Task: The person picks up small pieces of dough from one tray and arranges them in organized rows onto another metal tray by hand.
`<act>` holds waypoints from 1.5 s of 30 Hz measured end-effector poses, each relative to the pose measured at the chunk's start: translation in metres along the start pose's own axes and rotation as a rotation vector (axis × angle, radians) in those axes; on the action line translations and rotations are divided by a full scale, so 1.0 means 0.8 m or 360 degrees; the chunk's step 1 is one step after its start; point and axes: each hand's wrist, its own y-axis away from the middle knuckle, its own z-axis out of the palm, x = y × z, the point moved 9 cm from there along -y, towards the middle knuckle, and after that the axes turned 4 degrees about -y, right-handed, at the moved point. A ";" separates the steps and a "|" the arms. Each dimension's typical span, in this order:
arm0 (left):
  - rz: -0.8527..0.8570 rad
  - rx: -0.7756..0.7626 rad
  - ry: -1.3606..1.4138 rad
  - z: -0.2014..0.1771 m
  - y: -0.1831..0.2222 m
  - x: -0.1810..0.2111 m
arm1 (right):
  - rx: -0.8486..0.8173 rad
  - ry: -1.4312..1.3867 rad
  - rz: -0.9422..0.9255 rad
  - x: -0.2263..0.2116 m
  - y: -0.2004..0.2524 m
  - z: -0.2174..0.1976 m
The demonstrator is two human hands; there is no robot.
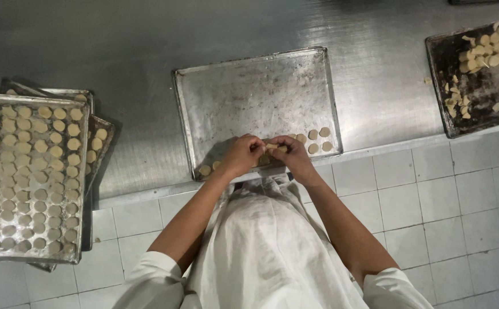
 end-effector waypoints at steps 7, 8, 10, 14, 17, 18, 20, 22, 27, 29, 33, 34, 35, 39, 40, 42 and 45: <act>-0.0111 0.0194 -0.0600 -0.026 -0.002 -0.018 | 0.0137 -0.0042 0.0087 0.007 -0.002 -0.009; -0.0157 0.0139 -0.0433 -0.022 -0.002 -0.021 | 0.0137 -0.0010 0.0067 0.004 -0.002 -0.008; -0.0254 0.0016 -0.0101 -0.008 0.002 -0.028 | 0.0112 0.0088 0.0055 0.004 -0.001 -0.003; -0.0057 0.0011 -0.0018 -0.013 0.005 -0.010 | 0.0040 -0.0018 0.0153 0.017 -0.011 0.009; -0.0135 0.0075 -0.0175 -0.038 0.013 -0.012 | 0.0003 -0.0135 0.0095 0.017 -0.018 0.018; -0.0231 0.0088 -0.0340 -0.046 0.018 -0.018 | -0.0007 -0.0135 0.0044 0.014 -0.019 0.019; -0.0390 0.0084 -0.0546 -0.059 0.029 -0.025 | 0.0033 -0.0088 0.0084 0.018 -0.019 0.019; -0.0513 0.0050 -0.0629 -0.062 0.037 -0.032 | 0.0047 -0.0008 0.0114 0.021 -0.020 0.022; -0.0257 0.0054 -0.0007 -0.054 0.034 -0.022 | -0.0171 0.0088 -0.0018 0.014 -0.026 0.052; -0.0223 0.0105 -0.0071 -0.063 0.036 -0.025 | -0.0134 0.0093 0.0063 0.023 -0.030 0.056; -0.0533 0.0089 -0.0471 -0.082 0.056 -0.050 | -0.0112 0.0009 0.0202 0.040 -0.035 0.063; -0.0687 0.0054 -0.0577 -0.086 0.062 -0.059 | -0.0134 0.0010 0.0200 0.040 -0.038 0.067; -0.0536 0.0100 -0.0387 -0.086 0.058 -0.048 | -0.0157 0.0010 0.0199 0.039 -0.042 0.070; -0.0318 0.0149 0.0063 -0.083 0.062 -0.039 | -0.0334 -0.0092 0.0230 0.041 -0.039 0.095; -0.0356 0.0139 0.0101 -0.082 0.063 -0.044 | -0.0298 -0.0072 0.0241 0.041 -0.040 0.095; -0.0386 0.0217 -0.0095 -0.095 0.065 -0.051 | -0.0228 -0.0032 0.0260 0.040 -0.042 0.095; -0.0524 0.0335 -0.0384 -0.115 0.077 -0.063 | -0.0199 -0.0047 0.0356 0.045 -0.043 0.100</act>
